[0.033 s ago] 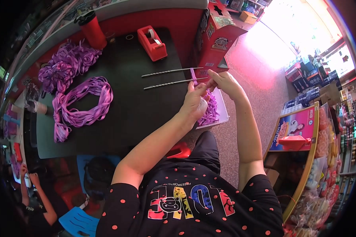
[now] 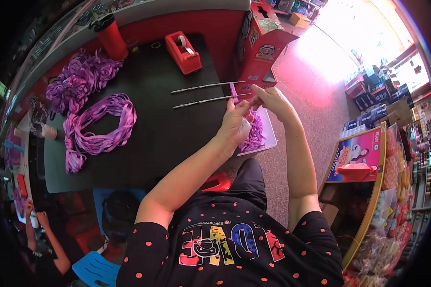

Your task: Making decorative ribbon bows by wrapping purple ribbons around a pair of metal rods.

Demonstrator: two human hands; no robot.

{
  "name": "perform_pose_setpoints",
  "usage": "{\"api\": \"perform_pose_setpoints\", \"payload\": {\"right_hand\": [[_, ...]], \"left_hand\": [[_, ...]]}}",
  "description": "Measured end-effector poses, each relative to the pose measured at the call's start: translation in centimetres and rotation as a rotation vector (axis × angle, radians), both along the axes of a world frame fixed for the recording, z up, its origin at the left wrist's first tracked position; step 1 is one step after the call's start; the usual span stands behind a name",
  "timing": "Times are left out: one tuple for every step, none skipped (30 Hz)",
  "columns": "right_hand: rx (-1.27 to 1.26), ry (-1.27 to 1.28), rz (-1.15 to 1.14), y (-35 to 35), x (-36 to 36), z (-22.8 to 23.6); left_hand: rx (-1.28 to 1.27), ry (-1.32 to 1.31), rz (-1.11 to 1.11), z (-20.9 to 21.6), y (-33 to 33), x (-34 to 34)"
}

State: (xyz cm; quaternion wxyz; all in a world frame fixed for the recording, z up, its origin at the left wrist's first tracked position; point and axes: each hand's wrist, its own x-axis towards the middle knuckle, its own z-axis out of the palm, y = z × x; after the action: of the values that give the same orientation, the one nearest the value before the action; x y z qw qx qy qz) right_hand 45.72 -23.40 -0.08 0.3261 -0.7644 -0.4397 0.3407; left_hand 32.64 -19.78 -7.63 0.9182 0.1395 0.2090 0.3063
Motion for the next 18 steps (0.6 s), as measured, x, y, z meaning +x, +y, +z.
{"api": "perform_pose_setpoints", "payload": {"right_hand": [[0.026,0.036,-0.03,-0.4,-0.2,0.0],[0.028,0.037,-0.035,-0.7,-0.1,-0.2],[0.017,0.237,-0.083,-1.1,0.1,-0.6],[0.006,0.436,-0.131,-1.5,0.2,-1.0],[0.007,0.436,-0.135,-1.7,0.1,-1.6],[0.139,0.446,-0.259,-1.9,-0.2,-2.4],[0.271,0.455,-0.38,-2.1,-0.3,-3.2],[0.283,0.572,-0.28,-2.8,0.0,-3.5],[0.284,0.572,-0.28,-3.2,-0.1,-4.0],[0.352,0.498,-0.185,-3.7,-0.6,-4.2],[0.419,0.423,-0.09,-3.9,-0.9,-4.4],[0.432,0.443,-0.073,-3.9,-1.0,-4.7],[0.434,0.44,-0.074,-3.8,-0.8,-5.1],[0.455,0.388,-0.067,-3.7,-0.6,-5.5],[0.475,0.335,-0.059,-3.7,-0.4,-5.7],[0.476,0.336,-0.056,-3.6,-0.3,-5.6],[0.439,0.337,-0.08,-3.6,-0.1,-5.2],[0.402,0.336,-0.103,-3.6,0.2,-4.8]], "left_hand": [[0.004,0.049,0.009,0.5,-0.1,-0.2],[0.006,0.051,0.005,0.4,-0.1,-0.2],[0.022,0.035,0.009,0.3,0.0,-0.1],[0.038,0.019,0.014,0.2,0.0,-0.1],[0.039,0.018,0.01,0.2,0.0,0.0],[0.041,0.001,0.006,0.1,0.1,0.0],[0.045,-0.016,0.004,-0.1,0.2,0.0],[0.045,-0.015,0.004,-0.3,0.3,0.1],[0.028,-0.031,0.006,-0.5,0.4,0.1],[0.009,-0.045,0.005,-0.6,0.3,0.0],[0.008,-0.043,0.004,-0.6,0.3,0.0],[0.016,-0.054,0.004,-0.7,0.3,0.0],[0.027,-0.071,0.003,-0.6,0.4,0.0],[0.028,-0.073,0.001,-0.5,0.3,0.1],[0.019,-0.051,0.007,-0.4,0.2,0.2],[0.01,-0.025,0.017,-0.3,0.2,0.2],[0.012,-0.026,0.021,-0.2,0.2,0.1],[-0.023,-0.049,-0.005,0.0,0.1,-0.1]]}}
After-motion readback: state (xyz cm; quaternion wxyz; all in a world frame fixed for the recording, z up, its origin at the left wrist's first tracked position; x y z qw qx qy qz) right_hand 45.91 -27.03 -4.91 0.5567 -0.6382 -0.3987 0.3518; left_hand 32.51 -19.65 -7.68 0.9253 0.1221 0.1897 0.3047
